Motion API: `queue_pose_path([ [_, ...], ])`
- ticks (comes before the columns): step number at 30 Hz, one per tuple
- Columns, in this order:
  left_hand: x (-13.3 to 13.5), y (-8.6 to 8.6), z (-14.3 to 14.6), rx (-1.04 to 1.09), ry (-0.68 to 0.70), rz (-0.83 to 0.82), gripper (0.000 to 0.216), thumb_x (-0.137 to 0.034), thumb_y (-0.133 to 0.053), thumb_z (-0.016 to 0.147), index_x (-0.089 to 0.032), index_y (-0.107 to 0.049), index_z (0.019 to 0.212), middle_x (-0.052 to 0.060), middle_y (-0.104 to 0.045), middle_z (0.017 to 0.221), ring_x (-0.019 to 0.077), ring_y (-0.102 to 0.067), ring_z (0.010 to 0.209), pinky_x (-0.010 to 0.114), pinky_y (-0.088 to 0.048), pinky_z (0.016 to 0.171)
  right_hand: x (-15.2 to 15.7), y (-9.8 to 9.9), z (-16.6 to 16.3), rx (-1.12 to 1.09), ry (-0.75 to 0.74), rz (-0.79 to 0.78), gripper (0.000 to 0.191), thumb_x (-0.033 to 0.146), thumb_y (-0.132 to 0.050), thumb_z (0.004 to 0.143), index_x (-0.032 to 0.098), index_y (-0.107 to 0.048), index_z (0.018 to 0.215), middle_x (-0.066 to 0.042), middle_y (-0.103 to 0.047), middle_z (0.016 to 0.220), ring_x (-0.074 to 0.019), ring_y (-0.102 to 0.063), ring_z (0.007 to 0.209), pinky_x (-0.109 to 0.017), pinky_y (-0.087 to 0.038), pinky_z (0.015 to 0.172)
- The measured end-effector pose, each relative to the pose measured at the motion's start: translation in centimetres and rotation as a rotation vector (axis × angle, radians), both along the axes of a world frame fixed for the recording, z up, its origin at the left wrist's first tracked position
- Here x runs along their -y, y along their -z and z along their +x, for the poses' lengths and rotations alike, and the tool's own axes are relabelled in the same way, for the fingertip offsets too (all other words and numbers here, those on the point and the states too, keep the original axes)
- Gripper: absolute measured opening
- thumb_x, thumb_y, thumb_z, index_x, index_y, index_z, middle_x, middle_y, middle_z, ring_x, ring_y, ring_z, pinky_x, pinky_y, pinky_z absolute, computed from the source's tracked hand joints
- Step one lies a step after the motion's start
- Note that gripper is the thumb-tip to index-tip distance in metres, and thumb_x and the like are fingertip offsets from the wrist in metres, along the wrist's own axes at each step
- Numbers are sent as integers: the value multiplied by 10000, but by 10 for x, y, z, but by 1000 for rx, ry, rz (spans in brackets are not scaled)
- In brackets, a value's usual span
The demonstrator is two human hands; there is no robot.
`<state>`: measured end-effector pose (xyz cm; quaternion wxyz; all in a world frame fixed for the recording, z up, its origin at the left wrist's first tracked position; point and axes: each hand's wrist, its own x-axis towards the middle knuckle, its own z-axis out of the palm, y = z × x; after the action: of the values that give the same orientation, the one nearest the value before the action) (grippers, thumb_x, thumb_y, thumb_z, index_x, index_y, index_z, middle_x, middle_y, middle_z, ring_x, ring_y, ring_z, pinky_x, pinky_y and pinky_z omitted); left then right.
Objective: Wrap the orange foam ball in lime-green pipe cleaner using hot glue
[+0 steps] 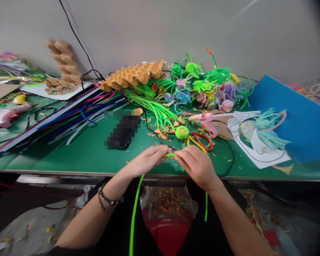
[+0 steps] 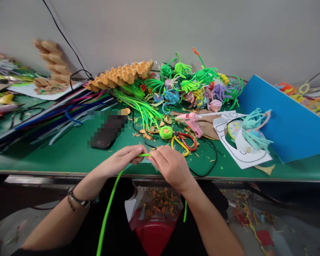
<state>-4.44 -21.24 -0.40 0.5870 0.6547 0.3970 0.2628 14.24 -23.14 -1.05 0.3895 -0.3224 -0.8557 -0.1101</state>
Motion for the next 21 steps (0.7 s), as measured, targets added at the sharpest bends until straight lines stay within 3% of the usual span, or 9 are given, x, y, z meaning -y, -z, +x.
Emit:
queue_pose_path([
  [4, -5, 4, -1, 31, 33, -48, 429, -550, -422, 839, -152, -523, 712, -21, -460, 655, 86, -364, 594, 233, -321, 575, -1, -2, 2, -64, 2, -27, 76, 140, -566, 875, 131, -642, 873, -57, -662, 769, -156, -572, 723, -285, -469, 703],
  [11, -5, 7, -7, 113, 216, -151, 380, -498, -459, 861, -159, -497, 693, -68, -339, 572, 71, -289, 532, 212, -267, 518, 2, -6, 5, -78, -163, -41, 135, 128, -518, 894, 157, -645, 927, -46, -629, 788, -143, -535, 745, -265, -469, 682],
  [14, -5, 5, -9, 119, 260, -151, 390, -530, -517, 837, -158, -503, 718, -54, -419, 622, 66, -331, 553, 197, -296, 524, 4, -7, 6, -74, -190, -35, 152, 123, -513, 892, 175, -652, 926, -43, -617, 792, -145, -524, 759, -263, -468, 695],
  [17, -5, 1, -9, 106, 240, -50, 390, -524, -559, 826, -150, -531, 718, -22, -538, 674, 72, -417, 589, 191, -347, 550, 5, -6, 7, -60, -216, -16, 129, 128, -538, 882, 168, -653, 925, -42, -624, 786, -145, -519, 746, -262, -463, 692],
  [21, -4, -2, -8, 112, 219, 221, 367, -455, -549, 868, -130, -611, 709, 21, -632, 708, 97, -547, 674, 211, -434, 657, 5, -8, 7, -57, -188, -13, 128, 149, -539, 894, 153, -660, 935, -33, -630, 739, -125, -511, 665, -243, -433, 628],
])
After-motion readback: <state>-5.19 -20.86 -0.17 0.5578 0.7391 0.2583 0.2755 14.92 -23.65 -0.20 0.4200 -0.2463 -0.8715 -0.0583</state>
